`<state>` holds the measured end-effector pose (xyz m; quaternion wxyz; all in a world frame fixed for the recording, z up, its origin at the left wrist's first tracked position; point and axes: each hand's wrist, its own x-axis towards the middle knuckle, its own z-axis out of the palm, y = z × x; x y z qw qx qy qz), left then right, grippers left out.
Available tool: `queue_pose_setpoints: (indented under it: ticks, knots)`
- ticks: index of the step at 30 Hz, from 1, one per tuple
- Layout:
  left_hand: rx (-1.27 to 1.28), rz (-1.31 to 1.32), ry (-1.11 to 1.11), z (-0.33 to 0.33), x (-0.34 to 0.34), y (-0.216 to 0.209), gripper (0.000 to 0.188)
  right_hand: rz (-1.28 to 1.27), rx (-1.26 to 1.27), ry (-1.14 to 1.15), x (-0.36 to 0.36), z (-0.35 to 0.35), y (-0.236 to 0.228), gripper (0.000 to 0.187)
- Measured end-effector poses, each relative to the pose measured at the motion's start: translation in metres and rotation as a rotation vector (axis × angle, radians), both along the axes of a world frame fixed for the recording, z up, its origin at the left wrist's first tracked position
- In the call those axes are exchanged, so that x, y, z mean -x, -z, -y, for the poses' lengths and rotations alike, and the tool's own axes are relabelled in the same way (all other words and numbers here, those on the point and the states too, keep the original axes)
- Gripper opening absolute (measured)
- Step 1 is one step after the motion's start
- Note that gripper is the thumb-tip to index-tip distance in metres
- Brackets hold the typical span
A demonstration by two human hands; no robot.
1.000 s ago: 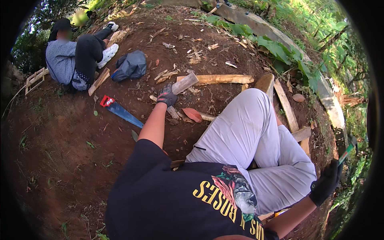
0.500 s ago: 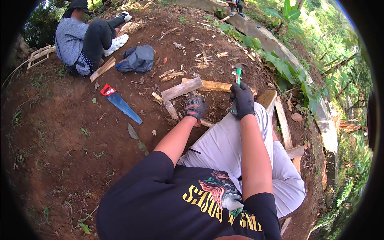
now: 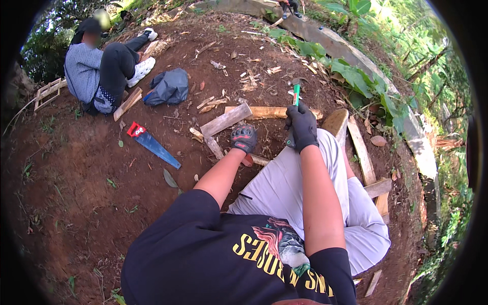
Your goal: The person sits on the ground and uses a hammer to drive nails into wooden planks, assembling a small wooden frame. They repeatedly position the planks and strike the nails to secure the structure.
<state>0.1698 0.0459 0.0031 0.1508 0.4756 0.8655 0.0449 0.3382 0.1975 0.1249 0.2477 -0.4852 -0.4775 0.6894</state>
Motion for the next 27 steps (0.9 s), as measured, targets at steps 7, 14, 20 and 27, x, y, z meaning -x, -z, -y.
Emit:
queue_pose_setpoints:
  ticks: [7,14,20,27]
  knots:
    - [-0.063,0.018,-0.041,0.03,0.017,-0.016,0.032,0.002,-0.05,-0.045,0.0,0.008,-0.008,0.012]
    - [-0.112,0.031,-0.213,0.033,0.055,-0.045,0.038,0.07,-0.048,-0.04,0.004,0.01,-0.009,0.013]
    - [-0.302,0.013,-0.346,-0.012,0.091,-0.034,0.041,0.127,-0.093,-0.05,0.005,0.009,-0.005,0.014]
    - [-0.282,0.228,-0.399,-0.038,0.101,0.011,0.034,0.125,-0.078,-0.063,0.004,0.009,-0.008,0.015]
